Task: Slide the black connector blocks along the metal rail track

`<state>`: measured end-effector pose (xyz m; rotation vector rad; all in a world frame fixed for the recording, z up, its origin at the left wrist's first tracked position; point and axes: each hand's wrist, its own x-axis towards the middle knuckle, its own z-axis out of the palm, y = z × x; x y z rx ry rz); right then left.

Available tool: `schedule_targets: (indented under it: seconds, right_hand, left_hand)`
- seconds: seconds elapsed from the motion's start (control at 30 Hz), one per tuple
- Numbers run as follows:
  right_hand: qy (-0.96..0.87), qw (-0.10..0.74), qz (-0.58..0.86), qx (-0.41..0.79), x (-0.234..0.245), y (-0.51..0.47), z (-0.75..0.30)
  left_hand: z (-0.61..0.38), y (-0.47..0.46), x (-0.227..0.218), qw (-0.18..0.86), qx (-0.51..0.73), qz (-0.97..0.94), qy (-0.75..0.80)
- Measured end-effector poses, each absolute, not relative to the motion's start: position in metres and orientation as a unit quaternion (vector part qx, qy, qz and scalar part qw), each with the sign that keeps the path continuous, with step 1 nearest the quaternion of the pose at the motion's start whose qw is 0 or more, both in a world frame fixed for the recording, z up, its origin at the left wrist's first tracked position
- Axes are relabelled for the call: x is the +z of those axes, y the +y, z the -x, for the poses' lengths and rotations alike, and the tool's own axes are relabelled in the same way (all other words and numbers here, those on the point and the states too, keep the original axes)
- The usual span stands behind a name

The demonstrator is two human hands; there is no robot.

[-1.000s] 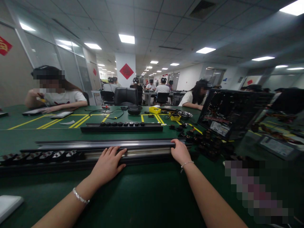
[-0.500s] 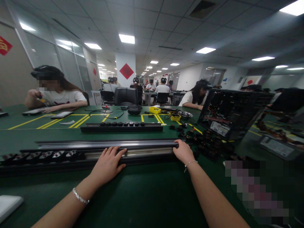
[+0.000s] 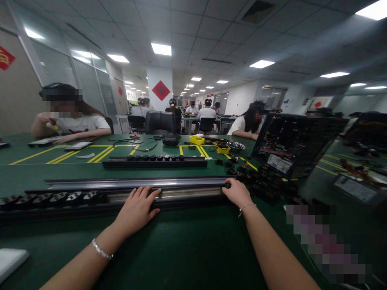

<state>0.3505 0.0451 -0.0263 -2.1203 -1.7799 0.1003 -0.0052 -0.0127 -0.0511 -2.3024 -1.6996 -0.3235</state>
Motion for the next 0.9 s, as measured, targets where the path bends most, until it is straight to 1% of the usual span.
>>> schedule_targets:
  seconds: [0.17,0.53,0.67,0.9]
  right_hand:
    - [-0.616,0.157,0.77,0.041,-0.02,0.042,-0.356]
    - [-0.612,0.133,0.776,0.076,-0.017,0.038,-0.358]
    - [-0.606,0.131,0.78,0.076,-0.015,0.038,-0.359]
    - [-0.599,0.147,0.786,0.042,-0.021,0.043,-0.369]
  left_hand:
    - [0.006,-0.012,-0.052,0.126,-0.117,0.796,-0.58]
    - [0.005,-0.013,-0.05,0.129,-0.106,0.795,-0.583]
    - [0.005,-0.013,-0.05,0.138,-0.101,0.795,-0.581]
    - [0.004,-0.014,-0.049,0.136,-0.103,0.794,-0.584]
